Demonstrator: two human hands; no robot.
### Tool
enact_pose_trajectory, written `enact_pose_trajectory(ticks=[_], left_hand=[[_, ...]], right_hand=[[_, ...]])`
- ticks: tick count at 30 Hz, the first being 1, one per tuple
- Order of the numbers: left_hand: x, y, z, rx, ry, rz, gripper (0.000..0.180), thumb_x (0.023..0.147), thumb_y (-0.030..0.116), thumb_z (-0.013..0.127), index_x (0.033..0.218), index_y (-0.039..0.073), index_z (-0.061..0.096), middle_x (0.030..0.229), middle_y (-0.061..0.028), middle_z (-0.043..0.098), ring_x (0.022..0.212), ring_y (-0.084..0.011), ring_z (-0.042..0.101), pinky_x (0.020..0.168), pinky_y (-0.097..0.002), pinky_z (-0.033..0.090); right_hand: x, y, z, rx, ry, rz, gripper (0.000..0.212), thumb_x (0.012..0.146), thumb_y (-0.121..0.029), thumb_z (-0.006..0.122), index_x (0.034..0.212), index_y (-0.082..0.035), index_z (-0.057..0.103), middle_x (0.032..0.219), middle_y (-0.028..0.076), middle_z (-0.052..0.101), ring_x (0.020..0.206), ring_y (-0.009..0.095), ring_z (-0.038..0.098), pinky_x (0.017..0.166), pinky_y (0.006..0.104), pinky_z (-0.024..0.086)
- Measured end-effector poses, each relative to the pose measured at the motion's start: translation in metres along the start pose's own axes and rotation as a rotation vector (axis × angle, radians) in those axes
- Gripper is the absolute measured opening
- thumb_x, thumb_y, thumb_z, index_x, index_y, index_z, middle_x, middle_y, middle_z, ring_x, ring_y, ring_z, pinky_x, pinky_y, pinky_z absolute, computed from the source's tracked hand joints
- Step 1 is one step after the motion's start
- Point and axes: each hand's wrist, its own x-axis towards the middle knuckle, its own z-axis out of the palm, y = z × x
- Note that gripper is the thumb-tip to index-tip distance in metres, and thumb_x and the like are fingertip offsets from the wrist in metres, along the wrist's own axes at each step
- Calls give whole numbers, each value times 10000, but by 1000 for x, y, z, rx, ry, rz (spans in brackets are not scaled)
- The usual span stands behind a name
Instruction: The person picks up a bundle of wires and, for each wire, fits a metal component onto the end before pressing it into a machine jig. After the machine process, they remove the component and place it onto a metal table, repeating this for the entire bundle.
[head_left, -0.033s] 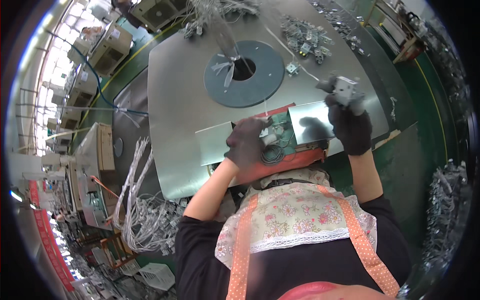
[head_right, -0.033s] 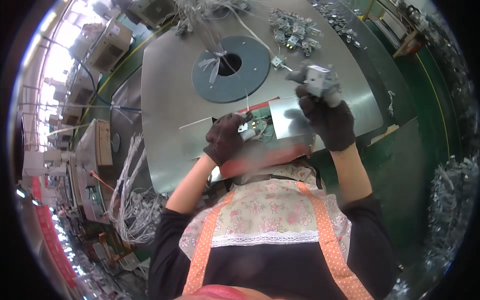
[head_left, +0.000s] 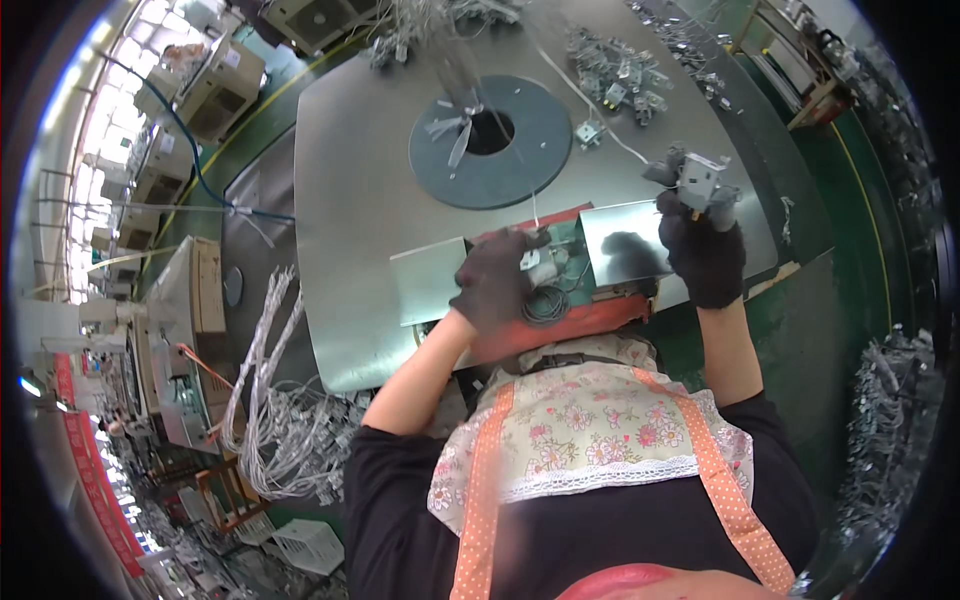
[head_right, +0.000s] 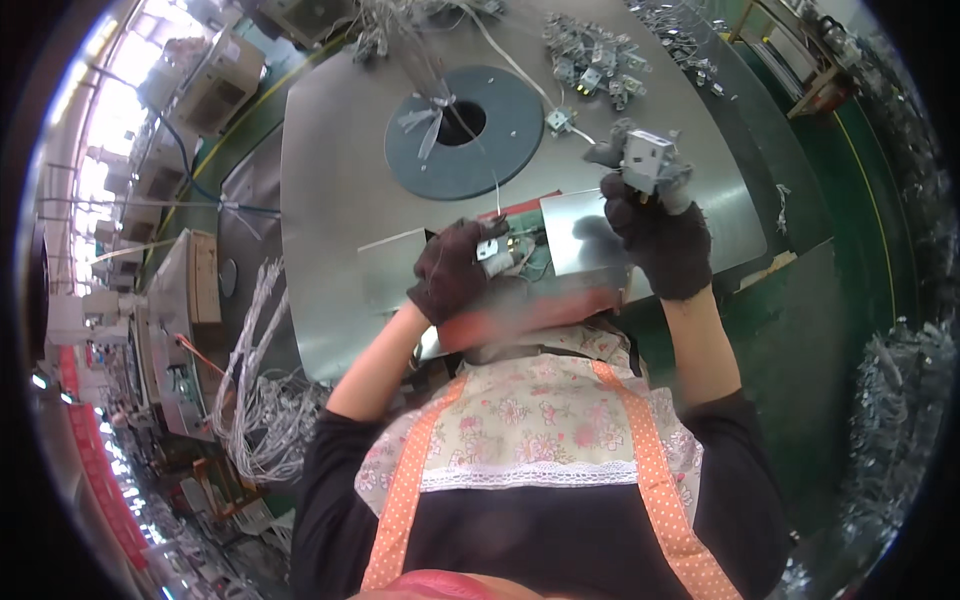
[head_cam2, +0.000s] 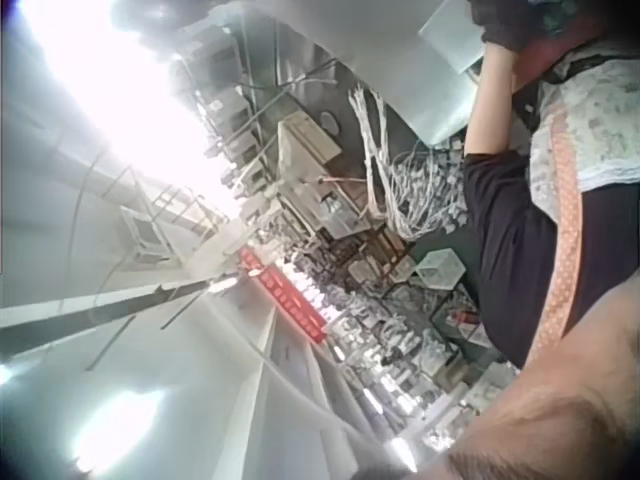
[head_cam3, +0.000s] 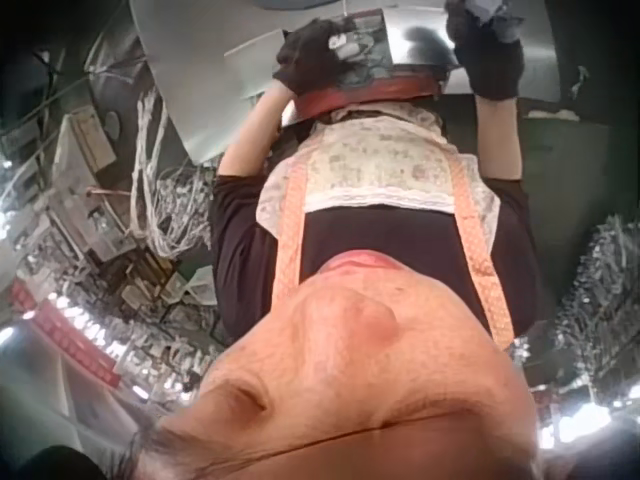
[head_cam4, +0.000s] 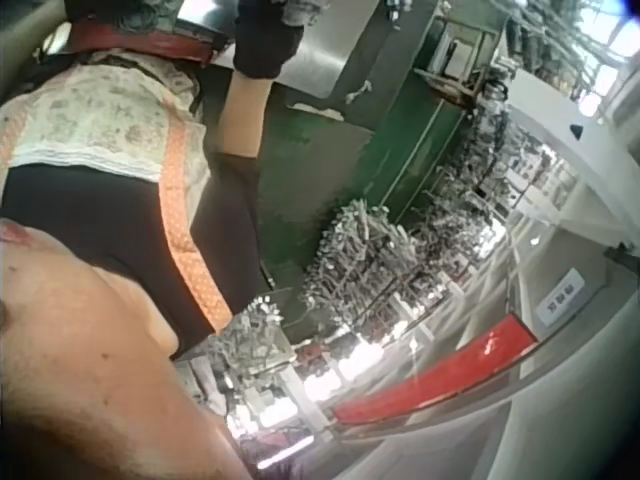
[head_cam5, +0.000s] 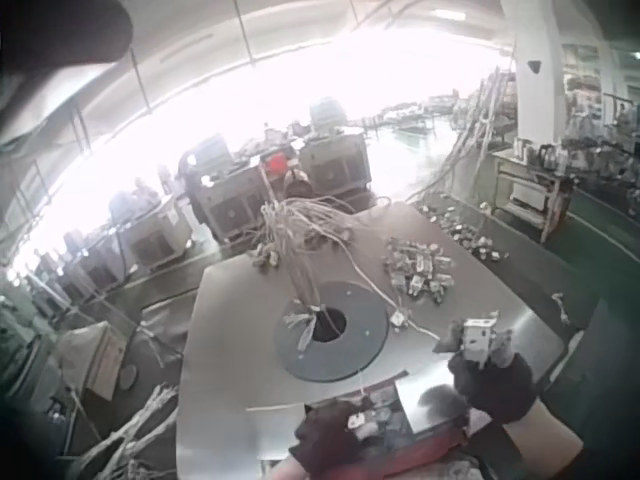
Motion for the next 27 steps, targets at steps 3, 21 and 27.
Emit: enact_pose_trajectory(ticks=[3, 21, 27], left_hand=[[20, 0, -16, -235, -83, -177, 429, 841, 314, 784, 1212, 120, 688, 1181, -140, 687, 1144, -336, 649, 984, -407, 518], [35, -135, -62, 378, 20, -214, 298, 877, 298, 697, 1120, 128, 722, 1164, -174, 681, 1071, -368, 655, 929, -488, 520], [17, -84, -48, 135, 194, 80, 285, 875, 202, 714, 1108, 38, 702, 1037, -166, 714, 995, -378, 662, 954, -450, 512]], right_hand=[[11, 3, -14, -951, -84, -127, 532, 914, -156, 710, 1397, -15, 535, 1190, 152, 660, 983, 242, 674, 875, 350, 574], [70, 124, -13, -2628, -702, -176, 215, 808, -166, 646, 1003, -80, 669, 967, 157, 630, 937, 351, 638, 760, 477, 514], [54, 132, -33, -2490, -500, -83, 399, 867, -143, 595, 1262, -101, 631, 948, 186, 609, 954, 363, 627, 786, 486, 500]])
